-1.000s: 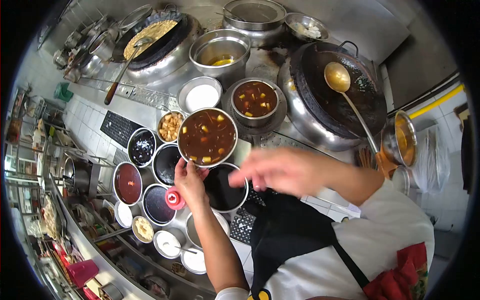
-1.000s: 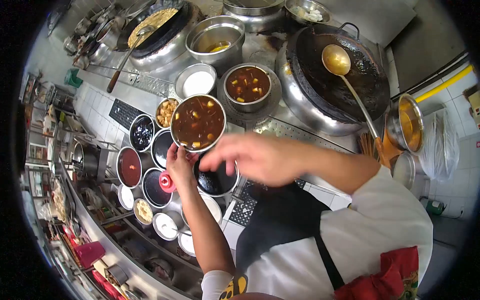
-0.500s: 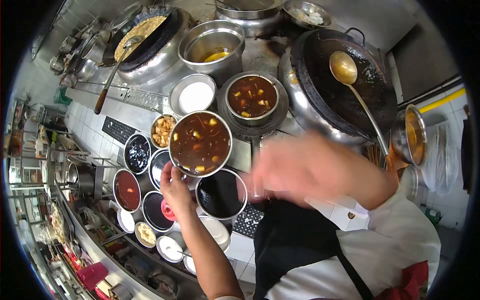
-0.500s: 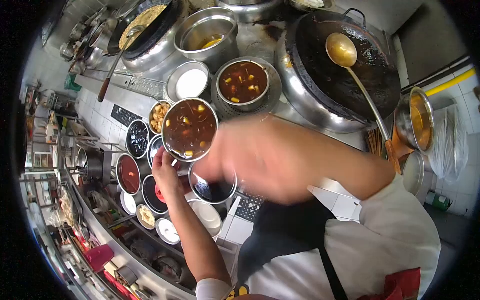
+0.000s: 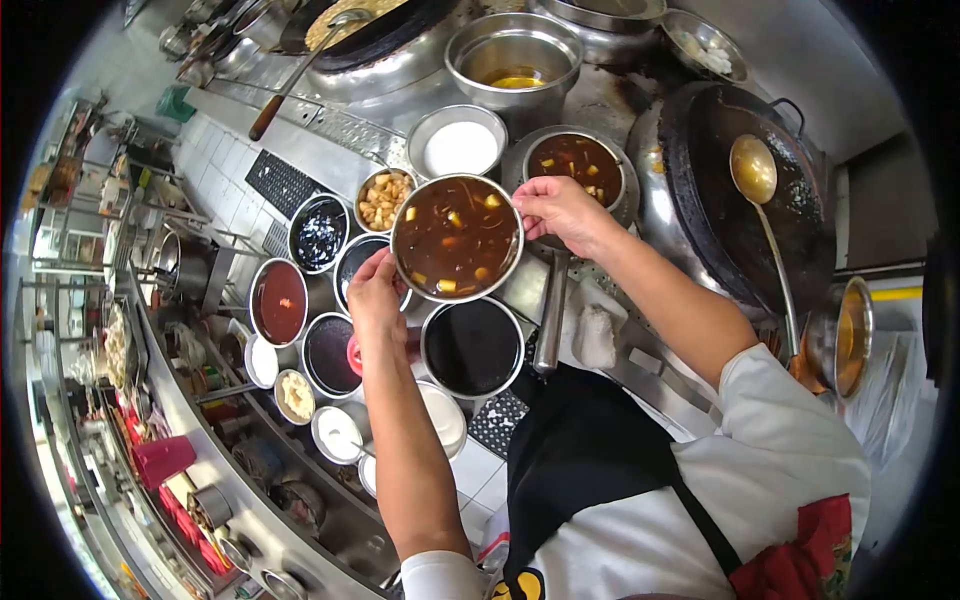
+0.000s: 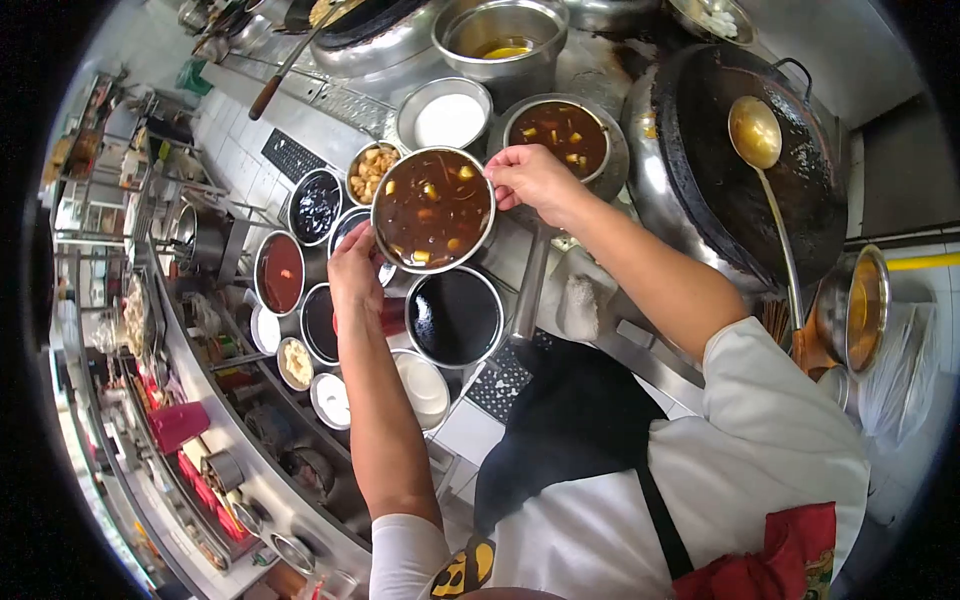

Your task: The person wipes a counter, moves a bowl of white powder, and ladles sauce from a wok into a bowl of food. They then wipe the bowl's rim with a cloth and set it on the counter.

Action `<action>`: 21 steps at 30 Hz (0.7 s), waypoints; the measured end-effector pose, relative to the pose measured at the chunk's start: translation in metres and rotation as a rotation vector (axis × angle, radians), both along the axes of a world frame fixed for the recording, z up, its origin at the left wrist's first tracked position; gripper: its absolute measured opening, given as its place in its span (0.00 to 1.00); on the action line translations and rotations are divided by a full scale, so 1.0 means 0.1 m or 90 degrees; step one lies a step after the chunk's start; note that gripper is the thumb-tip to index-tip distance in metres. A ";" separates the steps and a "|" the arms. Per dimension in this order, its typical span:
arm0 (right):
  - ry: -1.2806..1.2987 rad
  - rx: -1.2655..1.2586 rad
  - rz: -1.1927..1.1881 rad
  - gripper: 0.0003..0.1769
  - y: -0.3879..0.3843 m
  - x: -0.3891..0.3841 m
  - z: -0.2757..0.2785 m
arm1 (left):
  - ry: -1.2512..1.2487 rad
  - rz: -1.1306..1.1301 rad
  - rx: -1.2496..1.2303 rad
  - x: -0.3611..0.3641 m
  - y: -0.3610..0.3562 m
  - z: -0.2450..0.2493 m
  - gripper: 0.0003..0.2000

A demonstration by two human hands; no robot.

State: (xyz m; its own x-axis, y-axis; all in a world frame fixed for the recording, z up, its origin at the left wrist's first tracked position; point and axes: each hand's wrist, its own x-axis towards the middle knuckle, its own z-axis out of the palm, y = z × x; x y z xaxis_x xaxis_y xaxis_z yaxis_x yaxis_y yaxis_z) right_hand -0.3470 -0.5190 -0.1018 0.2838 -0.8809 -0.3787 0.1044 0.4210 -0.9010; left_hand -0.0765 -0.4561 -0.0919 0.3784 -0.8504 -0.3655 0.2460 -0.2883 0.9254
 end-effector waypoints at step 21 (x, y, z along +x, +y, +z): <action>-0.045 -0.128 0.137 0.07 0.18 0.89 1.37 | 0.042 0.109 -0.138 0.85 0.75 1.28 0.10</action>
